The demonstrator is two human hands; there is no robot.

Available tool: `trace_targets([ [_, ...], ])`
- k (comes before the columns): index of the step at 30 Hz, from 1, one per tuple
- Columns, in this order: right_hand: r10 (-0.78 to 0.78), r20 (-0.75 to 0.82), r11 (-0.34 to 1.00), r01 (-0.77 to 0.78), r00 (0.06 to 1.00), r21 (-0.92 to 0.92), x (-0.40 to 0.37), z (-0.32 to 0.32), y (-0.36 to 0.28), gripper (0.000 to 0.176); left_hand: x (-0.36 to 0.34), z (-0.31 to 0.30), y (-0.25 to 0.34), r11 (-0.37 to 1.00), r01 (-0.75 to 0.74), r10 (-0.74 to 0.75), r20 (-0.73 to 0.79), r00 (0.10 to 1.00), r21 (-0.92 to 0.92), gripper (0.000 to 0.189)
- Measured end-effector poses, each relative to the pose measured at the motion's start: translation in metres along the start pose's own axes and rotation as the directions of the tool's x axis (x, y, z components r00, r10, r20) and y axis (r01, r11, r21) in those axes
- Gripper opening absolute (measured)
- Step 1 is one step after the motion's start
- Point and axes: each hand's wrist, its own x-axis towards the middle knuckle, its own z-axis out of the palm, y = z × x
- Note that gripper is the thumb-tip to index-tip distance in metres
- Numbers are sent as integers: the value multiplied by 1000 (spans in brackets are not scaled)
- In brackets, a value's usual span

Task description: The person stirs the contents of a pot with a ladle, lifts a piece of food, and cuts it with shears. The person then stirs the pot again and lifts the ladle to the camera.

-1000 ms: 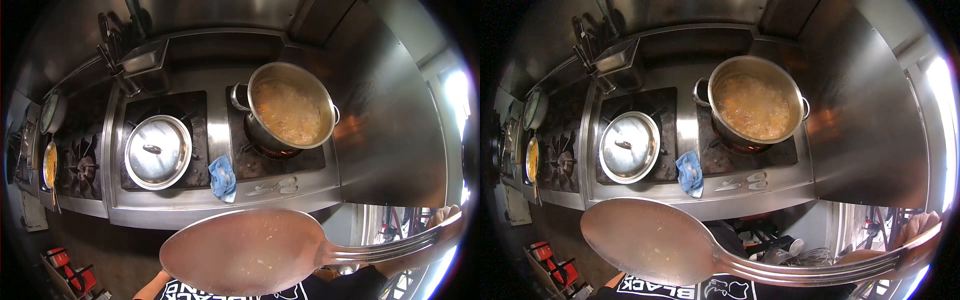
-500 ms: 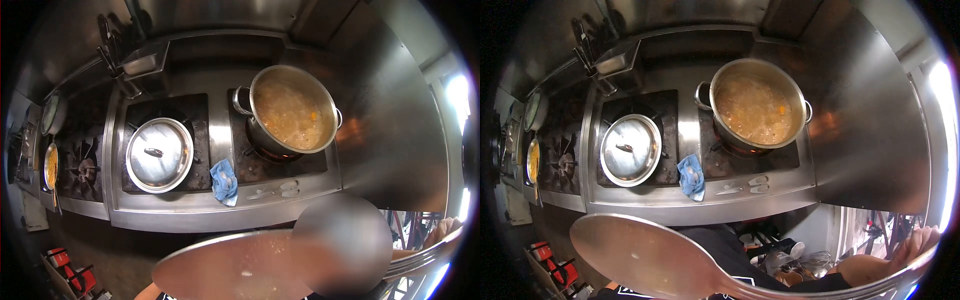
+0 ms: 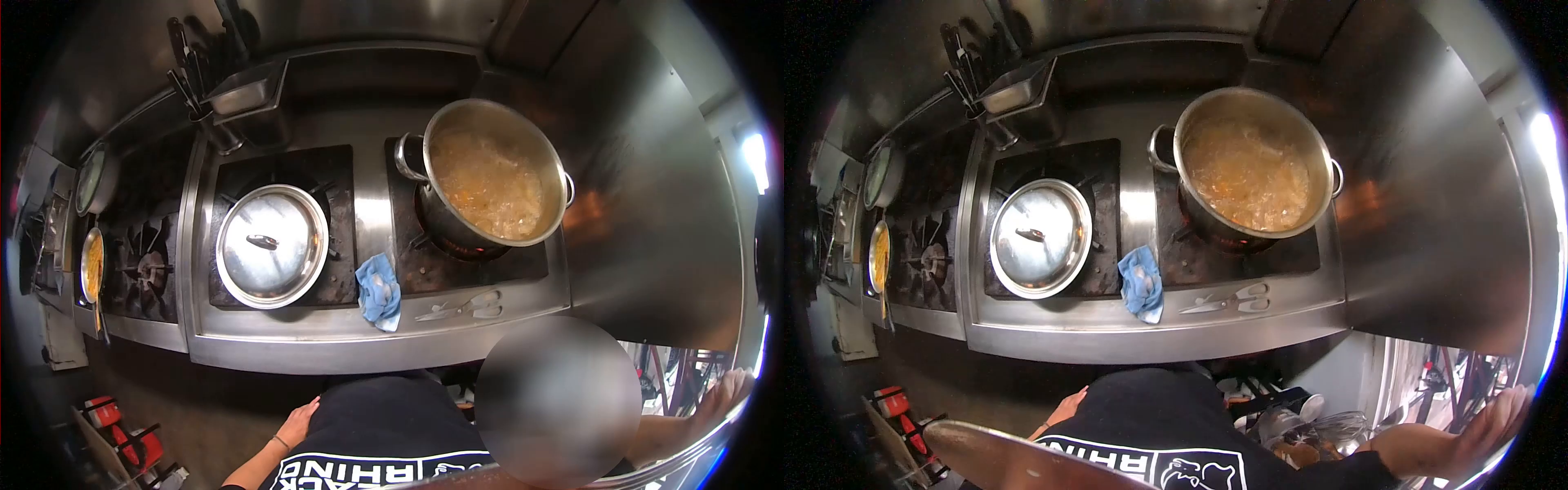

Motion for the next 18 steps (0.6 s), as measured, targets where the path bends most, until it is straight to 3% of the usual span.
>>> trace_targets([
  [3,-94,-69,978,79,993,-193,7,3,-1,24,0,-9,9,999,33,-33,34,999,-15,58],
  [4,-130,-85,951,101,988,-292,10,4,0,26,6,-28,32,902,178,-168,59,984,-394,52],
  [5,-171,-81,903,124,982,-412,13,5,2,28,5,-36,46,641,292,-287,131,949,-710,54],
  [6,-234,-37,795,169,972,-583,17,7,6,30,0,-33,45,637,299,-289,139,947,-710,54],
  [7,-311,136,522,289,941,-803,20,8,17,32,-1,-26,37,837,234,-228,74,971,-494,51],
  [8,-342,319,247,412,884,-877,23,8,33,34,-2,-17,26,961,149,-146,30,989,-235,51],
  [9,-365,357,173,440,860,-881,25,12,48,36,0,-7,13,998,48,-49,8,999,47,56],
  [10,-153,-222,831,3,963,-556,17,-15,41,33,0,9,-14,999,-26,26,-5,1000,-33,53],
  [11,-207,-350,782,-60,914,-620,23,0,60,32,0,12,-15,999,-44,44,-8,999,-1,53],
  [13,0,-77,974,-17,997,-226,34,-13,63,30,-1,12,-10,1000,14,-15,13,1000,22,53],
  [14,-7,-316,969,-73,949,-238,33,-10,64,30,-1,14,-12,1000,4,-4,11,1000,16,53],
  [17,-53,-403,965,-57,913,-257,37,-27,72,28,-3,18,-14,998,-16,15,13,1000,53,55],
  [18,-96,-271,960,17,958,-279,33,-30,75,27,-3,15,-10,999,-14,14,4,1000,32,55],
])
